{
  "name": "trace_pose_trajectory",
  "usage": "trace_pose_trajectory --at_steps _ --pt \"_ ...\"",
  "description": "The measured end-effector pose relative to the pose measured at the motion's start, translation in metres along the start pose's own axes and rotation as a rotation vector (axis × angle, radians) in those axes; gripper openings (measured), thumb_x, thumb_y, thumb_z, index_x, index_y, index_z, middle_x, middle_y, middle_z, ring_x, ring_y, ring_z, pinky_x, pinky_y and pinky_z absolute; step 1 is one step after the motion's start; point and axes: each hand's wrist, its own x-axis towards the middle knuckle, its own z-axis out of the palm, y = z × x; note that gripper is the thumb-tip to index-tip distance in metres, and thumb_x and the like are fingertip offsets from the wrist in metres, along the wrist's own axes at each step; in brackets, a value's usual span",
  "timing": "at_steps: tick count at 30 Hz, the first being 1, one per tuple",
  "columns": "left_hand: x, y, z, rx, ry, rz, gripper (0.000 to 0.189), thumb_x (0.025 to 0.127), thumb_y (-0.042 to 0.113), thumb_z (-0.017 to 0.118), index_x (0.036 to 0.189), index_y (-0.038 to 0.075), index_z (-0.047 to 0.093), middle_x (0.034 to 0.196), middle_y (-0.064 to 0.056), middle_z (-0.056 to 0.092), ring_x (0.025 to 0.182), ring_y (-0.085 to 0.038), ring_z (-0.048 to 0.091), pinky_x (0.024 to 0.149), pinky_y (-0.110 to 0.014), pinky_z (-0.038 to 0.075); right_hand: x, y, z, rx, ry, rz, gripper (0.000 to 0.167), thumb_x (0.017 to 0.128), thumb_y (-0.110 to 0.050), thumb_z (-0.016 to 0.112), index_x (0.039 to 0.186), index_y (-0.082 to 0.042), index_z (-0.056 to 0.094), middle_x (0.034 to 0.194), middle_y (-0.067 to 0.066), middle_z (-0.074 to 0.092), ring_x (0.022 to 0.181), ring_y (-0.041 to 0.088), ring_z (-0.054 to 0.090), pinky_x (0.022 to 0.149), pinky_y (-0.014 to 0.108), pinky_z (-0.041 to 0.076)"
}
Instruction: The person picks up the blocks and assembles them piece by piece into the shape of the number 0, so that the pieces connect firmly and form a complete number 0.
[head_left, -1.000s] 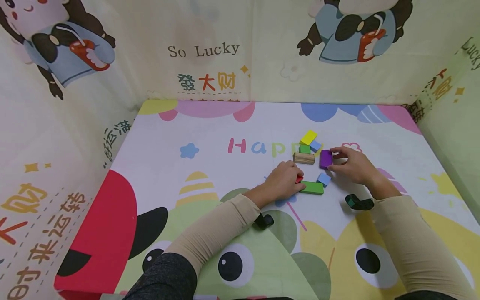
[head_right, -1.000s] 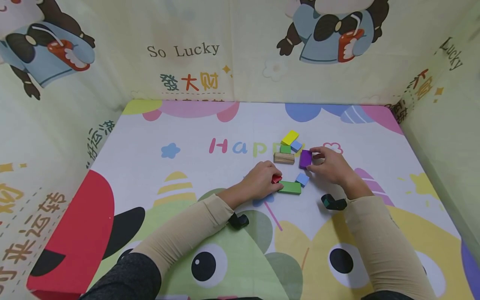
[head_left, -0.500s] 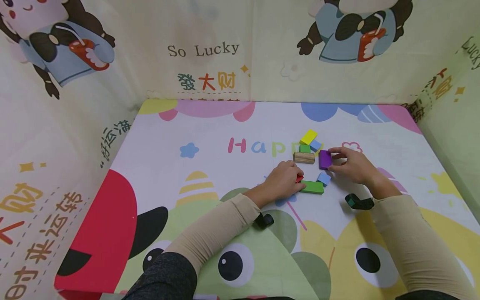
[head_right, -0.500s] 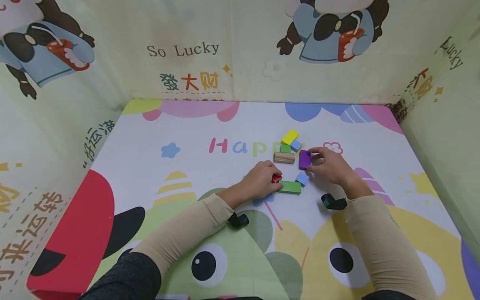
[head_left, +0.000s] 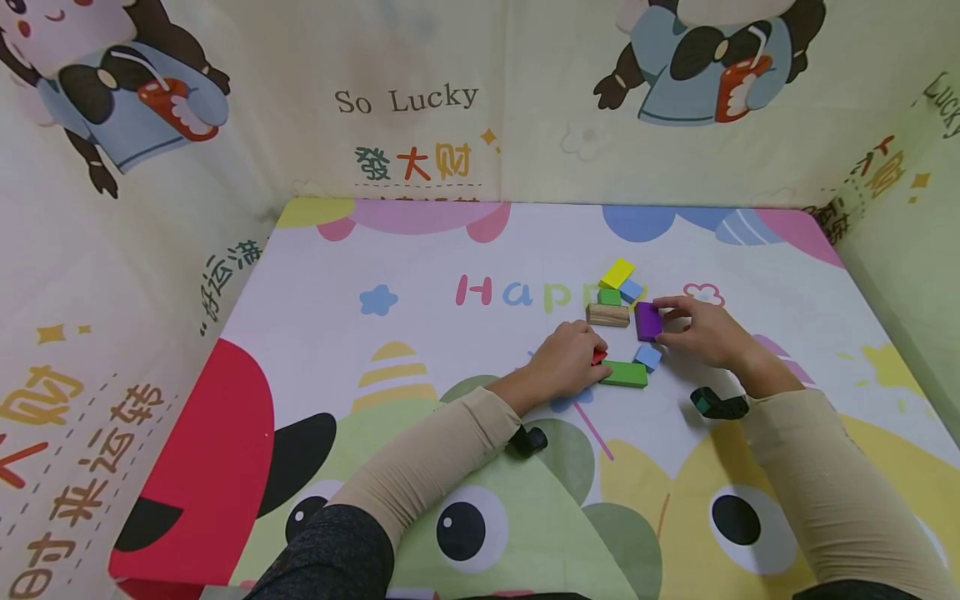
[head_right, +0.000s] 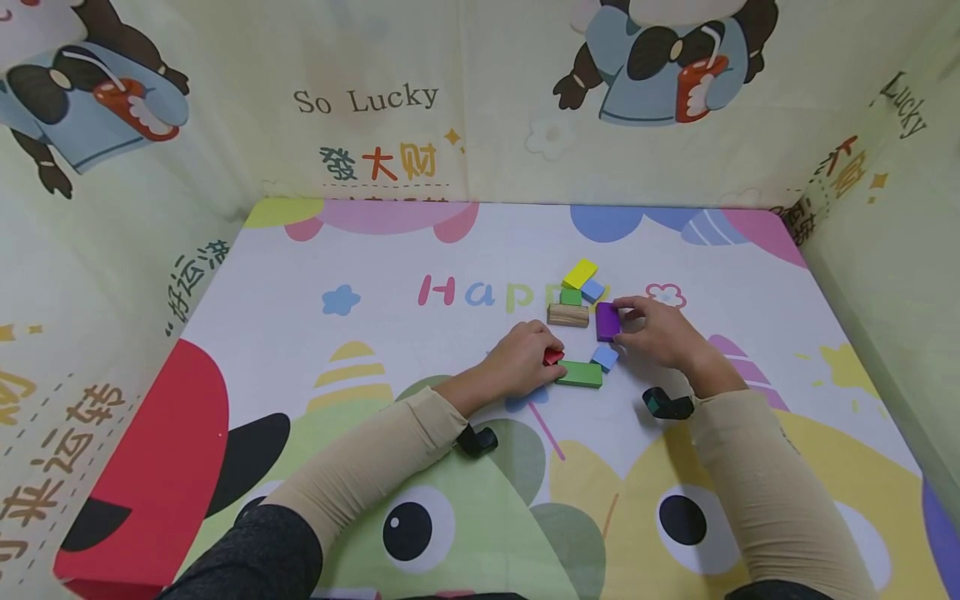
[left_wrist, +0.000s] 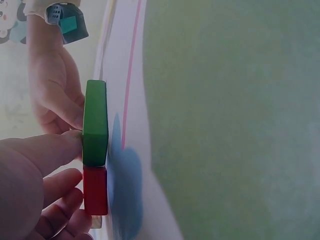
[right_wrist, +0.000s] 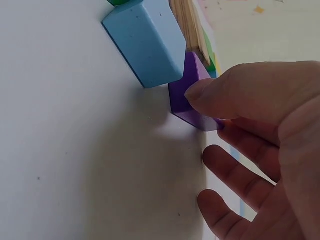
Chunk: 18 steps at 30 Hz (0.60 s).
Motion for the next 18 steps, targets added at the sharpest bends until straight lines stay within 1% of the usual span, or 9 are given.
trace_pose_trajectory --at_steps 8,18 --pt "-0.0003 0.0004 -0.0004 -0.006 -0.002 -0.008 0.037 0.096 0.040 0.068 0.125 0.016 0.071 0.118 -0.001 0.061 0.100 -0.016 0.051 0.077 -0.021 0.042 0.0002 -0.0017 0.0014 -0.004 -0.003 -0.010 0.060 0.092 -0.017 0.069 0.144 0.002 0.046 0.129 0.032 0.057 0.108 0.047 0.059 0.091 0.057 0.046" --pt "-0.0007 0.0006 -0.0007 -0.009 -0.003 -0.004 0.037 0.096 0.039 0.068 0.125 0.016 0.071 0.118 -0.001 0.061 0.100 -0.016 0.051 0.077 -0.021 0.042 -0.0002 -0.0030 0.0010 -0.026 -0.015 -0.014 0.061 0.092 -0.021 0.070 0.144 0.001 0.046 0.129 0.032 0.057 0.106 0.044 0.059 0.085 0.050 0.047"
